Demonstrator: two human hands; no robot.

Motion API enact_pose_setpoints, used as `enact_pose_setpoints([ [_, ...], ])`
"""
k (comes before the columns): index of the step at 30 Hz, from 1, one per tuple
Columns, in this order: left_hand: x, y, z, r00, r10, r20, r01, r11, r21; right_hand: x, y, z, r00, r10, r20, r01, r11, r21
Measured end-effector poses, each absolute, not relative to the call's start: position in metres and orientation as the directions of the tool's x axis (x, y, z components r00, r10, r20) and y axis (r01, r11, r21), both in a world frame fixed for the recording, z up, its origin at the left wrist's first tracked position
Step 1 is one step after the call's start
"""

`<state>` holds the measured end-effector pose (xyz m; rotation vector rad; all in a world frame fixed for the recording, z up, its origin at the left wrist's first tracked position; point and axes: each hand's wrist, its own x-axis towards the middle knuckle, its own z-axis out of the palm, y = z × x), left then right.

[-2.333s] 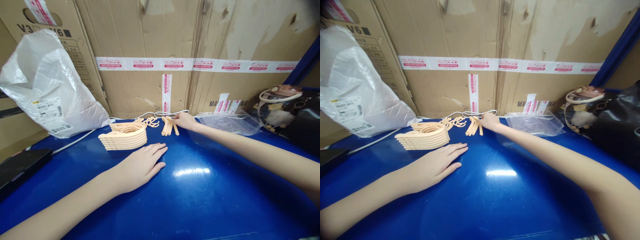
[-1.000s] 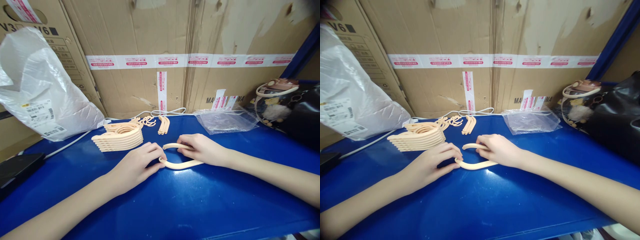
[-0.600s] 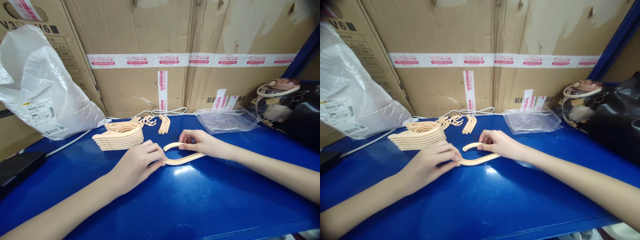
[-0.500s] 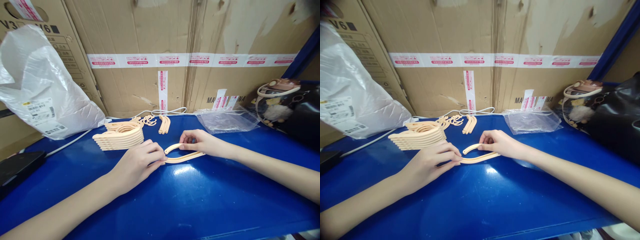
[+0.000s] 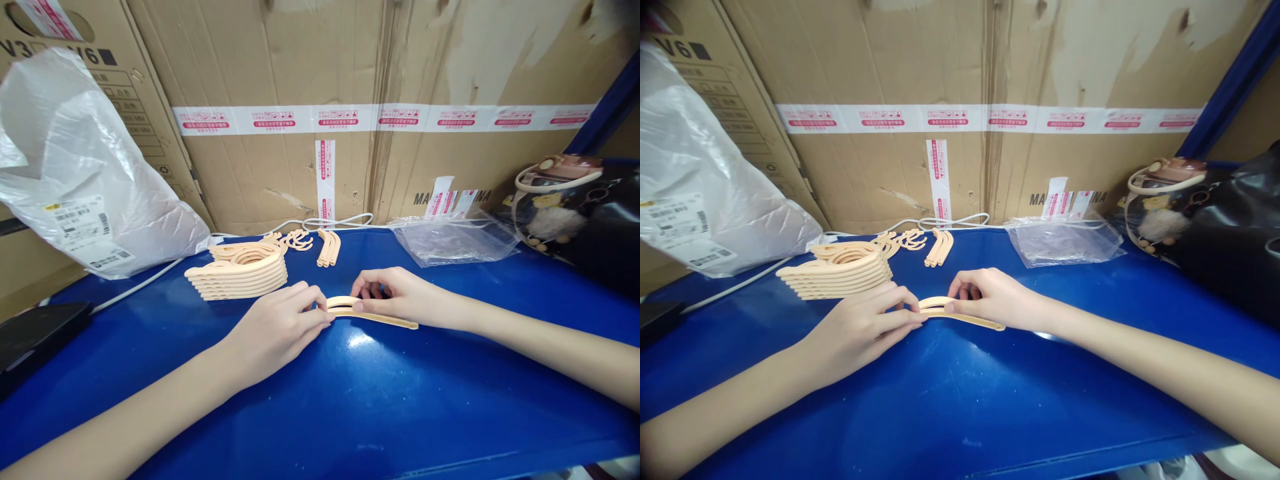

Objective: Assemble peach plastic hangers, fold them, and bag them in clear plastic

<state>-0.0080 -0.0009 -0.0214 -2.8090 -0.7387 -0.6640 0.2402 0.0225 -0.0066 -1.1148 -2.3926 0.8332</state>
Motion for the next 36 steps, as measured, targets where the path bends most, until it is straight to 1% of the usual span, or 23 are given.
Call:
enact_pose_setpoints([
  [2,-0.007,-0.001,-0.021,0.784,0.435,0.442,0.511,-0.857,-0.062,0.240,0.020,-0.003,-0.630,0.771,0.090,0.596,0.555,-0.580],
  [6,-0.006,-0.001,-0.020,0.783,0.456,0.424,0.538,-0.838,-0.090,0.241,0.020,-0.002,-0.642,0.751,0.157,0.656,0.643,-0.396],
  [8,-0.007,-0.001,-0.019,0.775,0.473,0.419,0.545,-0.836,-0.064,0.242,0.021,-0.005,-0.631,0.750,0.198,0.677,0.657,-0.332],
  [12,-0.007,0.000,-0.018,0.743,0.523,0.418,0.558,-0.829,0.045,0.243,0.022,-0.011,-0.634,0.722,0.278,0.690,0.690,-0.218],
  [16,-0.006,0.002,-0.018,0.693,0.586,0.419,0.610,-0.787,0.092,0.242,0.024,-0.012,-0.668,0.682,0.297,0.675,0.724,-0.144],
  [21,-0.007,0.005,-0.020,0.696,0.598,0.399,0.610,-0.784,0.111,0.242,0.026,-0.016,-0.682,0.657,0.321,0.663,0.741,-0.107],
  [25,-0.009,0.006,-0.020,0.704,0.580,0.409,0.602,-0.793,0.088,0.241,0.026,-0.019,-0.677,0.659,0.328,0.665,0.738,-0.110],
  [30,-0.009,0.004,-0.019,0.722,0.543,0.429,0.604,-0.797,-0.009,0.239,0.026,-0.020,-0.671,0.658,0.341,0.659,0.741,-0.132],
  [33,-0.009,0.003,-0.018,0.754,0.507,0.418,0.588,-0.805,-0.084,0.239,0.025,-0.020,-0.672,0.652,0.350,0.652,0.746,-0.136],
  [36,-0.008,0.002,-0.017,0.770,0.487,0.411,0.579,-0.805,-0.129,0.239,0.026,-0.020,-0.674,0.645,0.361,0.645,0.752,-0.137],
])
